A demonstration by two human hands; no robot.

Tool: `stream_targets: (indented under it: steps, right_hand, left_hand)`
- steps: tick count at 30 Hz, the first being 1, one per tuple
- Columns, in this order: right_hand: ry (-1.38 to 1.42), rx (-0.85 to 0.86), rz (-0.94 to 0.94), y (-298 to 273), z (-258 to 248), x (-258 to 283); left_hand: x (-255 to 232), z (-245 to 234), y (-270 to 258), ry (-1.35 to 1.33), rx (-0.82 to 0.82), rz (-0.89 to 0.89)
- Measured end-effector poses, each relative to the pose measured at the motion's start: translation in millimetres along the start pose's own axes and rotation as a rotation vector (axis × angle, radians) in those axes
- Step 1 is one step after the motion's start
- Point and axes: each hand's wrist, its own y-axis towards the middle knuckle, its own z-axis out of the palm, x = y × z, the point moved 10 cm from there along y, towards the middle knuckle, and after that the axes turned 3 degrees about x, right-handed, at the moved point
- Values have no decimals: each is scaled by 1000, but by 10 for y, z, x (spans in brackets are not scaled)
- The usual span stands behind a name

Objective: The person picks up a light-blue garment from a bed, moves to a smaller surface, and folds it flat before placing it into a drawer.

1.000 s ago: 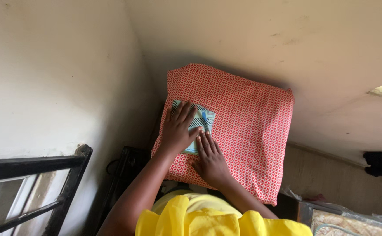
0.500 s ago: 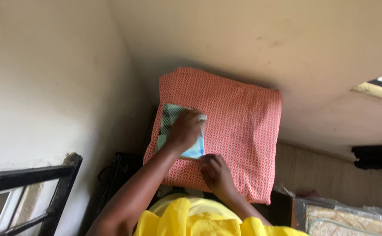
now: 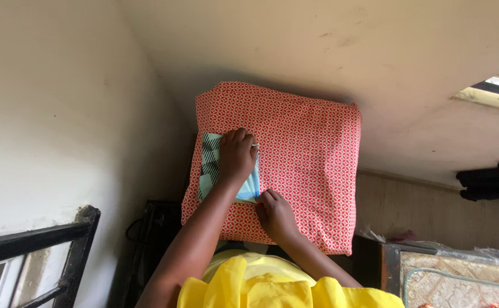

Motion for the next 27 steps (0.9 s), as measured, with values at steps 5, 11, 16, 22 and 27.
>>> stream_targets:
  steps: [5, 11, 16, 22, 27]
  right_hand:
    - [88, 15, 107, 13, -15, -82]
    - [114, -124, -5, 80, -339, 155]
    - [-76, -13, -261, 400, 68, 554]
    - [-250, 131, -201, 582, 375, 264]
    - [-362, 101, -141, 712, 337, -51]
  left_hand:
    - [229, -43, -96, -207, -43, -95]
    - [8, -369, -827, 108, 151, 81]
    - [180, -326, -973, 257, 267, -102]
    - [285, -252, -996, 316, 231, -120]
    - [273, -317, -1036, 205, 185, -92]
